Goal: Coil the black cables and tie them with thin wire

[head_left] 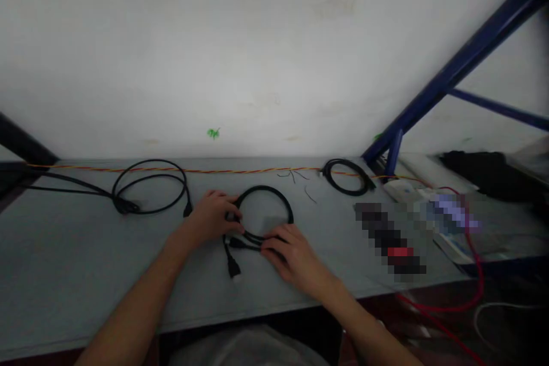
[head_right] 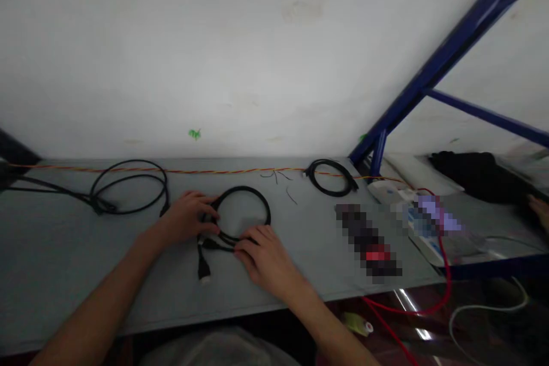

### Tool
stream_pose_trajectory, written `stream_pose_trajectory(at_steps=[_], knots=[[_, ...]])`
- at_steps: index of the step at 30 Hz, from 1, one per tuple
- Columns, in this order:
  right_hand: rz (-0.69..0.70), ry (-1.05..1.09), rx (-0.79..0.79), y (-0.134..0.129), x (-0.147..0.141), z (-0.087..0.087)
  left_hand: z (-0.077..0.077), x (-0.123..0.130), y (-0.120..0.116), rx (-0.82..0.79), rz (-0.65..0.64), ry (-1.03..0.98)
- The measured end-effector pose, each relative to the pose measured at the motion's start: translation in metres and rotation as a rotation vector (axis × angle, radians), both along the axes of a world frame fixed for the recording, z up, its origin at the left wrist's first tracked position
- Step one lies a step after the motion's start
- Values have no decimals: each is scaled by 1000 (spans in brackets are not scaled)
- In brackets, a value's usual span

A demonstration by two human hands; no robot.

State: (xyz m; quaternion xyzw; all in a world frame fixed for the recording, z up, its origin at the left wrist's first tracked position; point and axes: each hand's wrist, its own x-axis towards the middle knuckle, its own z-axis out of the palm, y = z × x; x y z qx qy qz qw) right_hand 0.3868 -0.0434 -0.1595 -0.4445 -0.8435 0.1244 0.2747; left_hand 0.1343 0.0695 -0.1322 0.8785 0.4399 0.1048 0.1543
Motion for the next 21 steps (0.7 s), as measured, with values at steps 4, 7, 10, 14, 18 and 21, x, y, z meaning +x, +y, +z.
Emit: stream_pose_trajectory(at_steps=[4,7,10,14,18,21], knots=[[-64,-55,51,1,-10,-5,5,0,-3,-3,-1,9],[-132,-27,67,0,-18,-8,8,-6,-6,-50,-44,-20],[-188,17,40,3,-25,-9,9,-10,-7,-104,-47,7],[-155,67,-49,15,-25,-10,9,-6,-7,-104,-22,22],[-56,50,-82,21,-18,-12,12,-3,-8,-153,7,42],[1,53,-83,19,-13,-13,15,-5,-8,-180,12,31]])
